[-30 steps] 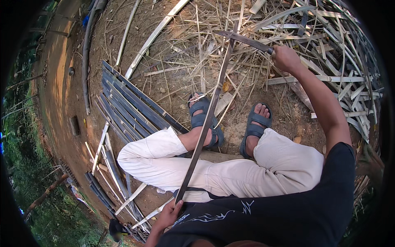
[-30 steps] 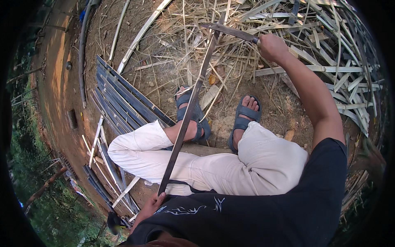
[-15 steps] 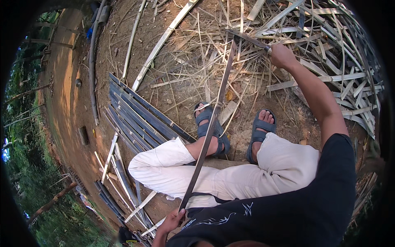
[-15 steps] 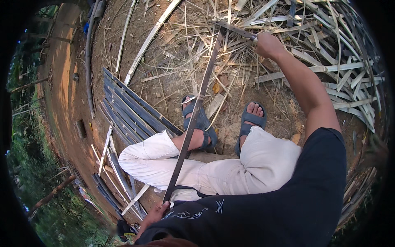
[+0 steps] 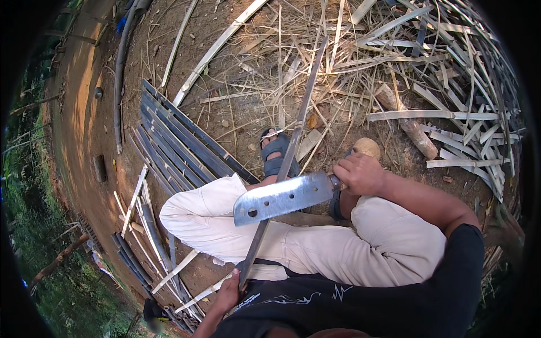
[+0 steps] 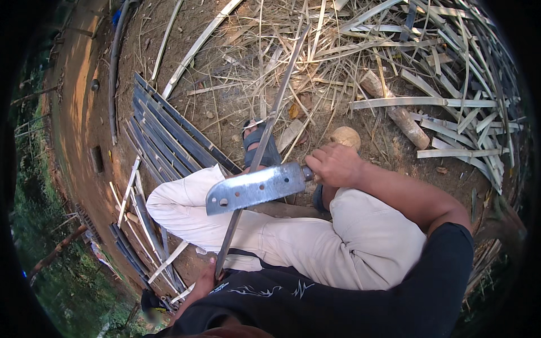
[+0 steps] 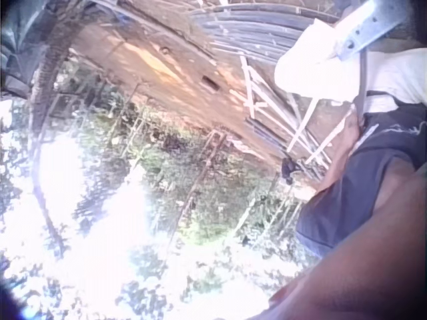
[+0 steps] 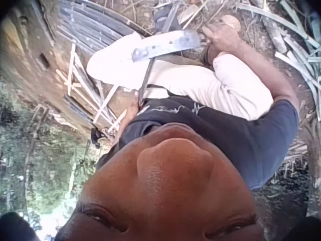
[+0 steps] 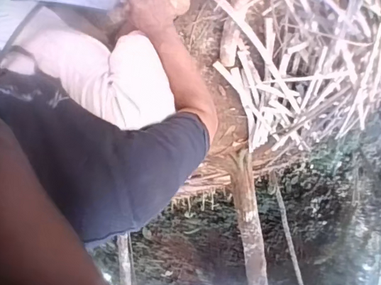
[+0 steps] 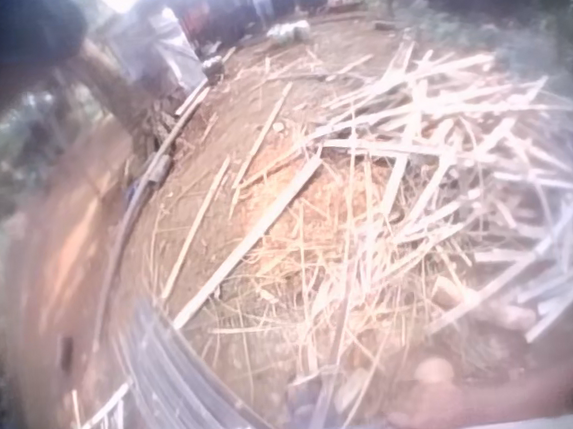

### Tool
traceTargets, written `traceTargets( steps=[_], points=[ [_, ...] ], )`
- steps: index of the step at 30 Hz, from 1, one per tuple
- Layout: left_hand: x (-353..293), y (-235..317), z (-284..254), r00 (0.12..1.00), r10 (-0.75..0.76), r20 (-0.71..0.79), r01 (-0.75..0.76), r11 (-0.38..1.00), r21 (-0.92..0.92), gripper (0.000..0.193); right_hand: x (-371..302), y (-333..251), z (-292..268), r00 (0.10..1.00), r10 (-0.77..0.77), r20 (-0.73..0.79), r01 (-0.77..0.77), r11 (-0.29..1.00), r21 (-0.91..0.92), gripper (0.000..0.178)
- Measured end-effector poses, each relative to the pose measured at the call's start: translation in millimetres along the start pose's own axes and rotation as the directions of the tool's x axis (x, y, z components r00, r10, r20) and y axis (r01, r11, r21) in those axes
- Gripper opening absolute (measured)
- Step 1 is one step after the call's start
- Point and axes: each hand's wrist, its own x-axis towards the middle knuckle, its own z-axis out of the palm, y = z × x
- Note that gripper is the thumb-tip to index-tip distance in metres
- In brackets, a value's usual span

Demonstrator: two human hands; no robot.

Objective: The person shaves and thins bamboo strips using a large blade, handling individual strips and removing material from their surfaces.

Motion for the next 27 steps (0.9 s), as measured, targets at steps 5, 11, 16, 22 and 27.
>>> traceTargets(
  steps=[5, 11, 16, 22, 27],
  points=[
    [8, -7, 17, 0.997, -0.074, 0.010, 0.074, 0.996, 0.041, 0.079, 12, 60, -21, 0.790, 0.613, 0.002, -0.612, 0.789, 0.054, 0.030],
    [-6, 5, 3, 0.993, -0.046, 0.105, 0.047, 0.999, -0.001, 0.074, 7, 51, -5, 0.984, 0.176, 0.000, -0.176, 0.984, -0.021, 0.035],
    [9, -17, -3, 0.982, -0.036, 0.183, 0.034, 0.999, 0.012, 0.074, 38, 140, -45, 0.660, 0.751, 0.021, -0.748, 0.660, -0.077, 0.030],
    [5, -11, -5, 0.926, -0.128, 0.356, 0.217, 0.950, -0.223, 0.070, 45, 131, -49, 0.799, 0.595, 0.089, -0.566, 0.793, -0.225, 0.030],
    [6, -7, -9, 0.916, -0.132, 0.378, 0.227, 0.949, -0.219, 0.068, 41, 175, -51, 0.718, 0.696, 0.012, -0.681, 0.706, -0.197, 0.028]
  ],
)
